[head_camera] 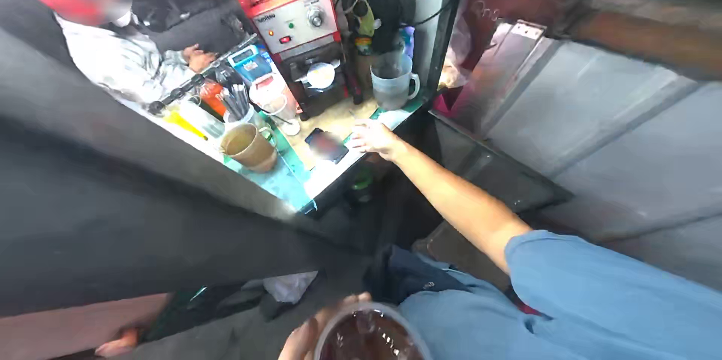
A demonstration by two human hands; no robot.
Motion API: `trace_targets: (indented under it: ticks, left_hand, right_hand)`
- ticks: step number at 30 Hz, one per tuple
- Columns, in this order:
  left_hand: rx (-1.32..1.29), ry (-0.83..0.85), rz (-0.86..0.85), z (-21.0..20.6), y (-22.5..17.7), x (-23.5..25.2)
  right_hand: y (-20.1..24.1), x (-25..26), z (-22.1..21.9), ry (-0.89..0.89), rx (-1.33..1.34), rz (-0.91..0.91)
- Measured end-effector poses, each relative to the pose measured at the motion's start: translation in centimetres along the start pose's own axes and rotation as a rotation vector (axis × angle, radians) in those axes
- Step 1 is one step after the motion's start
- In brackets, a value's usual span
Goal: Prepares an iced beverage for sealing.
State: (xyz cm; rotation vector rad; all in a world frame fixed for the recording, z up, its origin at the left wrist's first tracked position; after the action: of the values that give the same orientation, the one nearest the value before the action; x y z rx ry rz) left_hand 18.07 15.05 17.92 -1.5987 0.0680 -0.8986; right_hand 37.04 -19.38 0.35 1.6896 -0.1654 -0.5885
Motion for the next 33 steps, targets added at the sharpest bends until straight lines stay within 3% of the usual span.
trace_targets:
  ticks: [5,9,14,20,23,28,33]
  left_hand:
    - [-0.038,-0.067,0.034,-4.8,2.1,2.5]
    - [0.005,-0.176,0.07,-7.1,4.7,4.5]
    - [0.034,-0.332,0.095,-8.4,9.5,8.0]
    - [0.18,-0.506,0.073,-7.6,16.2,13.5]
    - [0.287,-0.609,0.081,-6.2,18.6,16.6]
    - [0.38,-0.777,0.047,-2.7,20.2,22.8]
    - [0.436,-0.83,0.019,0.7,20.2,28.7]
  right_hand:
    - [2.4,5.3,1.1,-0.053,0.291,-0.019]
    - [3.5,9.0,1.5,-0.11,0.322,-0.068]
    - [4.3,16.3,0.7,-0.119,0.365,-0.081]
    - [4.7,24.1,-0.9,-0.112,0.564,0.093]
    - [4.0,22.6,-0.7,-0.026,0.509,0.177]
    - [1.9,16.2,0.1,0.013,0.267,0.118]
    - [1.0,9.8,-0.2,0.158,0.433,-0.222]
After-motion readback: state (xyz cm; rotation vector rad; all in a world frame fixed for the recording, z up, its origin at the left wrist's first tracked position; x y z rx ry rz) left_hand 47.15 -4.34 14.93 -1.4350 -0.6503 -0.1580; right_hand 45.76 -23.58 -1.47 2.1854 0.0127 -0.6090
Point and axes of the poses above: each hand's wrist, its own x-axis towards the middle knuckle, its own z-axis out of the back of the hand, y = z × x, the point moved 5 cm from there along x, towards the middle knuckle, and after that the axes turned 2 degrees about -x, right-handed, at the moved point
